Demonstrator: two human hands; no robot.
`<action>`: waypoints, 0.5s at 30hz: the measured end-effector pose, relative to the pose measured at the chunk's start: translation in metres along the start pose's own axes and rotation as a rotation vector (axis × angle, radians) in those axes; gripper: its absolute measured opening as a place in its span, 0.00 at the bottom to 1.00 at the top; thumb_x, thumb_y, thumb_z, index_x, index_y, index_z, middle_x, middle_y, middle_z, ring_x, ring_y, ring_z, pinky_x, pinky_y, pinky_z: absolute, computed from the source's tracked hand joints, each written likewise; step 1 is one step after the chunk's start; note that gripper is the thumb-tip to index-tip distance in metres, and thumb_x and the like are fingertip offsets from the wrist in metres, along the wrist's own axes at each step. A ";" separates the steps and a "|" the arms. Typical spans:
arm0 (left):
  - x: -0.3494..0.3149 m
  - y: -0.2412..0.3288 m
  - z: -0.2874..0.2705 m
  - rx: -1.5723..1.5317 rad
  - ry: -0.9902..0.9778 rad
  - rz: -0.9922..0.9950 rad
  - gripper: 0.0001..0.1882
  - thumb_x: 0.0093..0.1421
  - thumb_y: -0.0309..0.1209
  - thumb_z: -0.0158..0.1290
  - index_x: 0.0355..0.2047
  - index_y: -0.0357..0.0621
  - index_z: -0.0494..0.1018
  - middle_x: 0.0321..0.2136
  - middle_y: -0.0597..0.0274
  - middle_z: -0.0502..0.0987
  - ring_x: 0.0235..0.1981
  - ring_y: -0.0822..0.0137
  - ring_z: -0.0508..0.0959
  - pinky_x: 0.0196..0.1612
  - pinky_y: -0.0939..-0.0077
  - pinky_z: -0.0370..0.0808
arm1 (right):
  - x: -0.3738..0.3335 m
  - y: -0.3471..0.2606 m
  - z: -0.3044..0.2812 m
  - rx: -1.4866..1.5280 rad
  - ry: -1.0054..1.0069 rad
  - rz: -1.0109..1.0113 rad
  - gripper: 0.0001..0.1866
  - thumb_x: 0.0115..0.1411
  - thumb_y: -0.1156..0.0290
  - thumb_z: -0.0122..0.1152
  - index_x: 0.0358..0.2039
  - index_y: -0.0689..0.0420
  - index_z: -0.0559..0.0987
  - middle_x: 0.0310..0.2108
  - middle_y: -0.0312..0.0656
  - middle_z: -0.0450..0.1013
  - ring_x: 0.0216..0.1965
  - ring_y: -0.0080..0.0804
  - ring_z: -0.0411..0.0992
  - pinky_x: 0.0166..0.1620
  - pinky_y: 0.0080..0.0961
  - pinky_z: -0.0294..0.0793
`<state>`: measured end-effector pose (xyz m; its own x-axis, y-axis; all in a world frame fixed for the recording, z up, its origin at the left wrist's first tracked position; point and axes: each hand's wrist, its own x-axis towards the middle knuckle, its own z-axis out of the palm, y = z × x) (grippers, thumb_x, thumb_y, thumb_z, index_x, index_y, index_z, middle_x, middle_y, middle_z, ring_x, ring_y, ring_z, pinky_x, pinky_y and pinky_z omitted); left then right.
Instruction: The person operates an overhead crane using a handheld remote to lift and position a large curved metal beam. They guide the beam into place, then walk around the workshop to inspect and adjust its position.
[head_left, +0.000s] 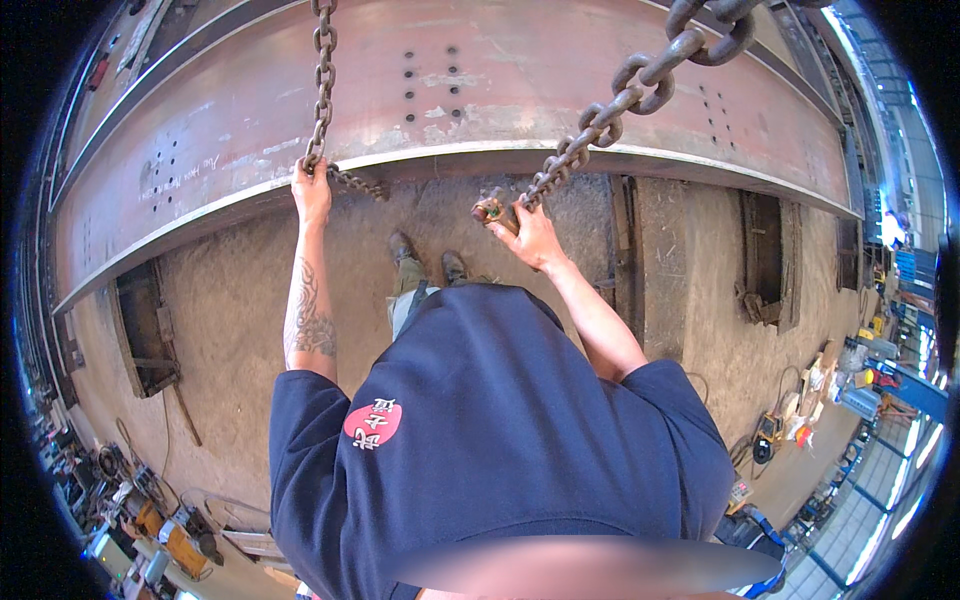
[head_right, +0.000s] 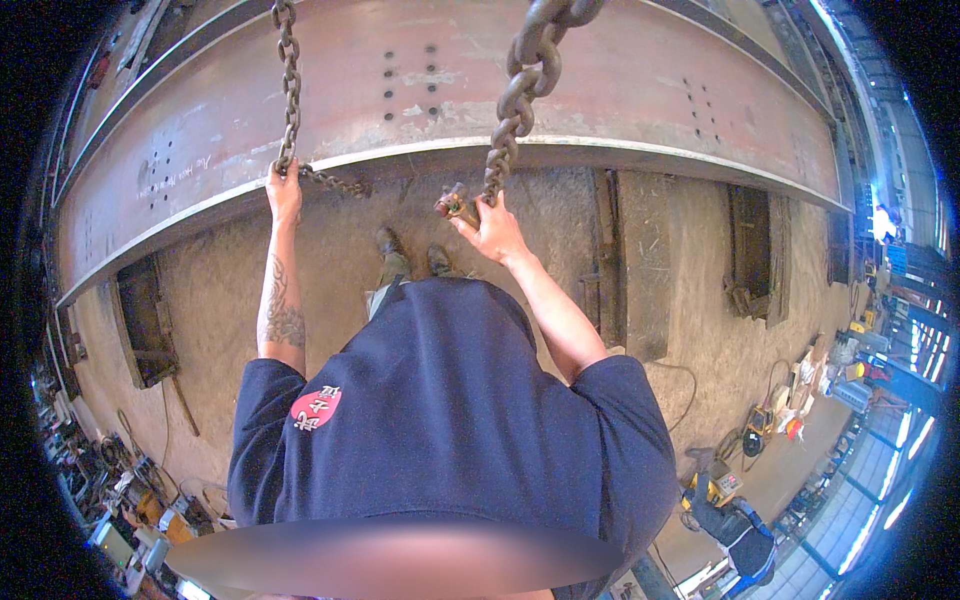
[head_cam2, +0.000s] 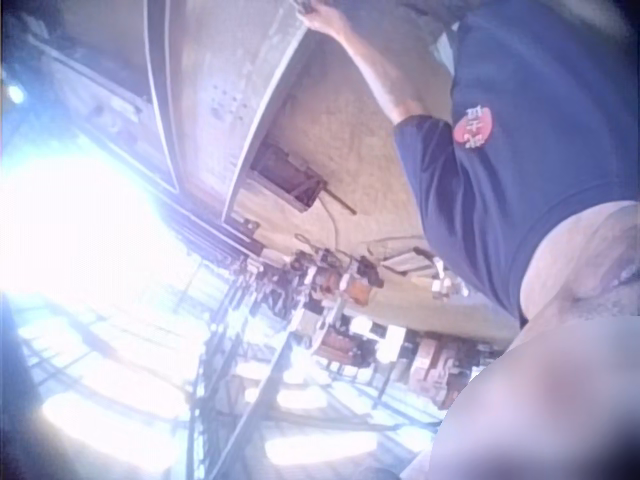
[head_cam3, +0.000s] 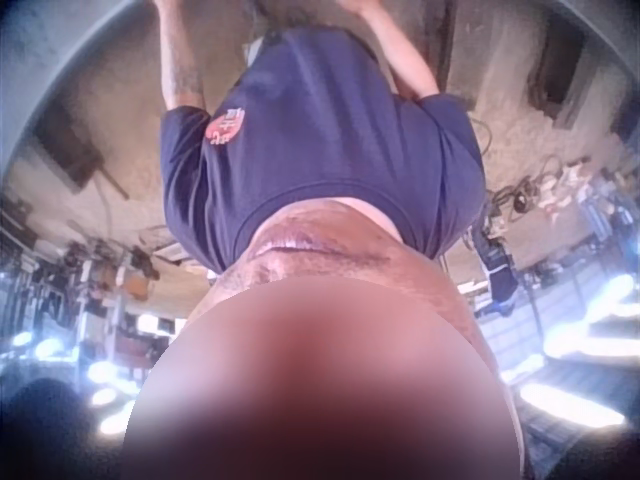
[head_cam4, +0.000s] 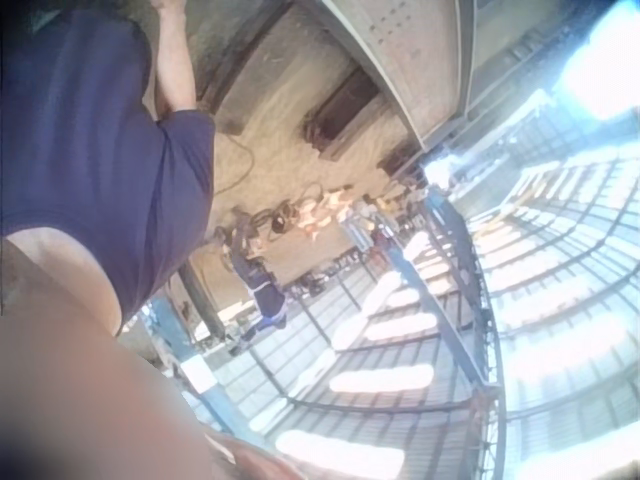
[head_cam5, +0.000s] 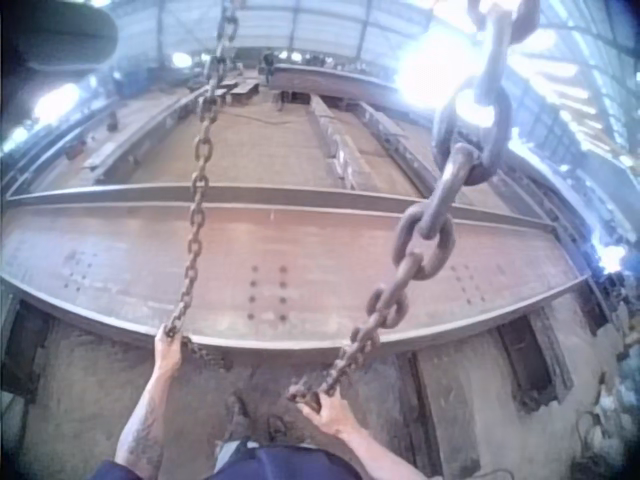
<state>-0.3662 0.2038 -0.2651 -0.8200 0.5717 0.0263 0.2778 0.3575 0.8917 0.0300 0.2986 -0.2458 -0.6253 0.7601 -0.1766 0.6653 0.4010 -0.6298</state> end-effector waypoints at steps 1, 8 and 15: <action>0.001 -0.001 0.001 -0.009 -0.001 0.002 0.13 0.62 0.34 0.54 0.41 0.37 0.71 0.30 0.60 0.76 0.32 0.69 0.71 0.39 0.74 0.69 | 0.001 -0.002 -0.001 -0.004 -0.024 0.017 0.38 0.55 0.42 0.57 0.50 0.67 0.69 0.53 0.65 0.59 0.49 0.61 0.68 0.51 0.46 0.71; -0.006 0.009 0.012 -0.008 -0.077 0.063 0.11 0.62 0.33 0.54 0.38 0.37 0.71 0.27 0.62 0.75 0.29 0.73 0.70 0.36 0.77 0.69 | 0.006 -0.012 -0.002 0.015 -0.026 -0.063 0.41 0.57 0.40 0.52 0.55 0.66 0.64 0.56 0.67 0.57 0.53 0.63 0.64 0.55 0.47 0.68; -0.019 0.018 0.020 0.057 -0.137 0.091 0.13 0.62 0.33 0.54 0.41 0.37 0.70 0.27 0.60 0.77 0.30 0.73 0.73 0.37 0.77 0.70 | 0.008 -0.016 -0.005 0.040 -0.008 -0.105 0.40 0.58 0.41 0.52 0.57 0.65 0.63 0.56 0.67 0.57 0.55 0.63 0.61 0.55 0.47 0.66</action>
<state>-0.3355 0.2142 -0.2587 -0.7152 0.6978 0.0407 0.3790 0.3383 0.8613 0.0168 0.3007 -0.2332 -0.6942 0.7106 -0.1143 0.5791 0.4572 -0.6750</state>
